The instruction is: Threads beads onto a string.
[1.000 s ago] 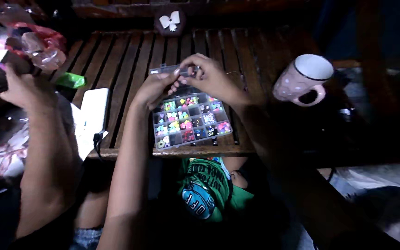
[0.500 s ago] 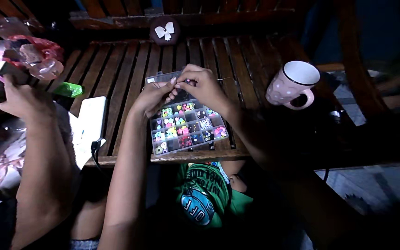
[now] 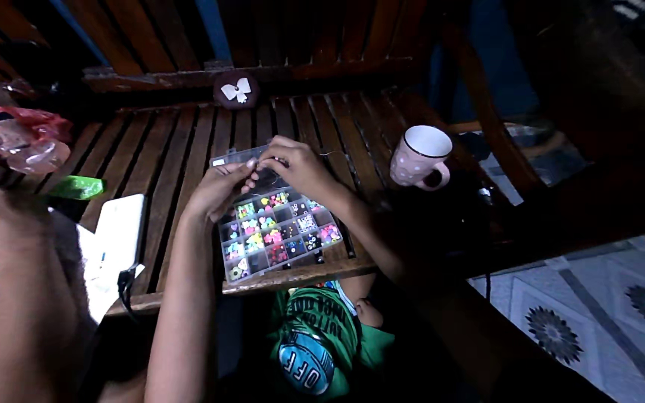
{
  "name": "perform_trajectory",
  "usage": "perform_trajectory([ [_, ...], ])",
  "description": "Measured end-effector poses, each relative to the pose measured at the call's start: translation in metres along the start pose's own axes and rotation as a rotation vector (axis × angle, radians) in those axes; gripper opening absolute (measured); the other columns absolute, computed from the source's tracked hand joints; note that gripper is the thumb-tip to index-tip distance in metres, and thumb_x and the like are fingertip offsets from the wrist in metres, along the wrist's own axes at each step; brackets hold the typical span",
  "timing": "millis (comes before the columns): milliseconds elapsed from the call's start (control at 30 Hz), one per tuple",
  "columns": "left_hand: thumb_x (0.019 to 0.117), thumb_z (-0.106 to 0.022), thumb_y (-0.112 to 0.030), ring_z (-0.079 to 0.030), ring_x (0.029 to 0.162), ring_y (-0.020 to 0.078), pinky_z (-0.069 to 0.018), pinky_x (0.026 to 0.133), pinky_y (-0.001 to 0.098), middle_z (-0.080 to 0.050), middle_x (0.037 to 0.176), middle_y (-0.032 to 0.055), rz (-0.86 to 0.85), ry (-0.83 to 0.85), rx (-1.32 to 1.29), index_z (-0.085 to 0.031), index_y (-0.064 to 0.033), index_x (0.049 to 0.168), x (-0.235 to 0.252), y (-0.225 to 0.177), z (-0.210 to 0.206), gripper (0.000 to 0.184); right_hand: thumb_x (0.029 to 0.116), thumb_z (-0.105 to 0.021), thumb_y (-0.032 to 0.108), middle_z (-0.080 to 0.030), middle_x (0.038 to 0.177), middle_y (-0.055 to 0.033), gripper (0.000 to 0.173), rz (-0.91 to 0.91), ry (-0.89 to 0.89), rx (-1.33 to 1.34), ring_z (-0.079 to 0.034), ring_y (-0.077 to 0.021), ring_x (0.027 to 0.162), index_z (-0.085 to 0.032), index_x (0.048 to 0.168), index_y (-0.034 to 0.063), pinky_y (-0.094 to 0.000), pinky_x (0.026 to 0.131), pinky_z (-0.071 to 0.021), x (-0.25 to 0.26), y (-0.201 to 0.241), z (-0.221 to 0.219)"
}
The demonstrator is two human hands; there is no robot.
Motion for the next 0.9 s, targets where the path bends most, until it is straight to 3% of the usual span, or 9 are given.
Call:
perform_trajectory([
  [133, 0.1076, -0.051, -0.016, -0.062, 0.066, -0.0026, -0.0528, 0.062, 0.0123, -0.069, 0.082, -0.0075, -0.002, 0.023, 0.002, -0.071, -0.0119, 0.100, 0.001, 0.005, 0.003, 0.023, 0.0936, -0.070, 0.002, -0.069, 0.093, -0.0159, 0.008, 0.007, 0.005, -0.007, -0.068, -0.0232, 0.081, -0.075, 0.095, -0.0036, -0.0371, 0.077, -0.0581, -0.002, 0.002, -0.001],
  [233, 0.1067, -0.050, -0.009, -0.059, 0.066, -0.0010, -0.0516, 0.063, 0.0137, -0.066, 0.080, -0.0061, 0.040, -0.037, 0.032, -0.068, -0.0082, 0.098, -0.001, 0.000, 0.001, 0.020, 0.0931, -0.072, 0.004, -0.068, 0.093, -0.0122, 0.005, 0.009, 0.029, -0.077, -0.067, -0.0221, 0.081, -0.076, 0.094, 0.0008, -0.0396, 0.075, -0.0583, -0.005, 0.009, -0.001],
  [367, 0.1063, -0.049, -0.004, -0.062, 0.067, 0.0001, -0.0538, 0.066, 0.0150, -0.065, 0.077, -0.0054, 0.050, -0.055, 0.031, -0.065, -0.0062, 0.095, -0.002, -0.001, 0.000, 0.020, 0.0930, -0.072, 0.006, -0.071, 0.095, -0.0132, 0.008, 0.003, 0.043, -0.124, -0.069, -0.0264, 0.087, -0.077, 0.096, 0.0006, -0.0456, 0.082, -0.0575, -0.003, 0.009, -0.002],
  [600, 0.1052, -0.050, -0.001, -0.062, 0.067, 0.0006, -0.0536, 0.067, 0.0152, -0.066, 0.074, -0.0053, 0.051, -0.053, -0.019, -0.065, -0.0057, 0.092, -0.005, -0.001, -0.001, 0.021, 0.0938, -0.070, 0.005, -0.070, 0.093, -0.0144, 0.010, -0.031, 0.072, -0.096, -0.068, -0.0253, 0.079, -0.076, 0.098, -0.0012, -0.0435, 0.077, -0.0570, -0.004, 0.008, -0.006],
  [667, 0.1051, -0.050, -0.002, -0.062, 0.068, 0.0009, -0.0535, 0.067, 0.0158, -0.065, 0.077, -0.0050, 0.035, -0.051, -0.012, -0.064, -0.0054, 0.094, -0.007, 0.001, 0.000, 0.018, 0.0947, -0.069, 0.004, -0.069, 0.096, -0.0156, 0.010, -0.043, 0.091, -0.040, -0.065, -0.0230, 0.075, -0.074, 0.099, -0.0027, -0.0383, 0.071, -0.0561, -0.006, 0.009, -0.005],
  [767, 0.1055, -0.052, -0.006, -0.061, 0.070, 0.0019, -0.0539, 0.069, 0.0174, -0.065, 0.081, -0.0040, 0.014, -0.059, -0.044, -0.065, -0.0047, 0.101, -0.008, 0.001, 0.002, 0.014, 0.0972, -0.068, 0.006, -0.067, 0.105, -0.0139, 0.009, -0.078, 0.125, -0.037, -0.065, -0.0194, 0.078, -0.071, 0.104, 0.0006, -0.0329, 0.071, -0.0567, -0.013, 0.015, 0.007],
  [900, 0.1073, -0.051, -0.012, -0.061, 0.071, 0.0014, -0.0542, 0.073, 0.0183, -0.062, 0.081, -0.0052, -0.025, -0.116, -0.096, -0.063, -0.0033, 0.107, -0.002, 0.000, 0.005, 0.015, 0.0998, -0.063, 0.011, -0.068, 0.107, -0.0153, 0.016, -0.109, 0.096, -0.144, -0.065, -0.0208, 0.080, -0.072, 0.106, -0.0005, -0.0358, 0.074, -0.0561, 0.000, -0.011, 0.017],
])
Point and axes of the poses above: each hand's wrist, its own x-axis towards the middle knuckle, its own z-axis out of the back of the hand, y = z × x, the point moved 4 cm from there along x, towards the middle knuckle
